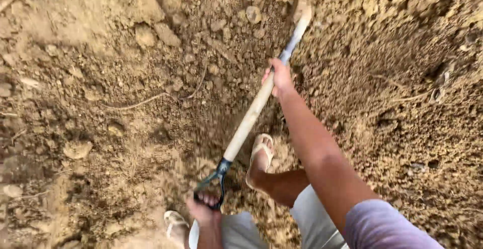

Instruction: Shoveling loose soil into a wheelbarrow at an outdoor work site.

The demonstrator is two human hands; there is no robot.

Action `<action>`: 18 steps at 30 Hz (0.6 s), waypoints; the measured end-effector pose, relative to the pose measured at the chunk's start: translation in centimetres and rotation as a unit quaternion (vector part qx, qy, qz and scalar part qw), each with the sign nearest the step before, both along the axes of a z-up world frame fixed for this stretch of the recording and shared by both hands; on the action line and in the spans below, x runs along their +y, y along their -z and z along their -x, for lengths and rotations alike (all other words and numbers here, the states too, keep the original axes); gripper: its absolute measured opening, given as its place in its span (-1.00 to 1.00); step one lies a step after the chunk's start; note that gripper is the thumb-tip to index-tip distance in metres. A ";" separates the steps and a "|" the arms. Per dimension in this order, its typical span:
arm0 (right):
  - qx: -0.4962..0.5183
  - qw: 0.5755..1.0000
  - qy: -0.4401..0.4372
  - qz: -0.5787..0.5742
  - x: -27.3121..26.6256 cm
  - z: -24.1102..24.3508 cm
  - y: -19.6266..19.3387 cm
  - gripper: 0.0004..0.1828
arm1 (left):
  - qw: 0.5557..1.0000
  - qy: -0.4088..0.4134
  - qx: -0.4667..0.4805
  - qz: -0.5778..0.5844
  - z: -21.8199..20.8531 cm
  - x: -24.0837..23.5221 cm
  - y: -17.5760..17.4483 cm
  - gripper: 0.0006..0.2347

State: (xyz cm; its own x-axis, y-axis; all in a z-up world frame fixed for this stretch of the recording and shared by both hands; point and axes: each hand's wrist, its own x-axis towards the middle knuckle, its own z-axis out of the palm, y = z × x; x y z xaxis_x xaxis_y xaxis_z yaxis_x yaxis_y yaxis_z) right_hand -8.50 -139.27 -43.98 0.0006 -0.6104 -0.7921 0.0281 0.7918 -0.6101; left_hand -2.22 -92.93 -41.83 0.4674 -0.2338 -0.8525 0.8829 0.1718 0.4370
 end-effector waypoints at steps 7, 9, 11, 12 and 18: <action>0.029 0.999 0.013 -0.003 1.3 -2.2 -2.5 -0.82 | 0.993 -0.064 0.081 -0.064 -0.6 1.3 2.2 -0.71; 0.013 1.000 -0.015 -0.013 4.0 -0.9 -1.6 -0.70 | 0.990 -0.068 0.068 -0.107 -0.3 4.8 2.2 -0.70; 0.015 0.998 0.019 -0.054 9.0 -0.2 -2.4 -0.67 | 0.985 -0.107 0.063 -0.117 -0.7 10.1 0.6 -0.76; 0.011 0.995 0.059 -0.082 10.4 -1.9 -2.4 -0.62 | 0.983 -0.139 0.048 -0.113 -1.5 12.1 -0.1 -0.81; -0.025 0.991 -0.044 -0.124 24.5 -0.9 -1.6 -0.63 | 0.981 -0.147 0.026 -0.127 -3.5 27.5 -4.3 -0.77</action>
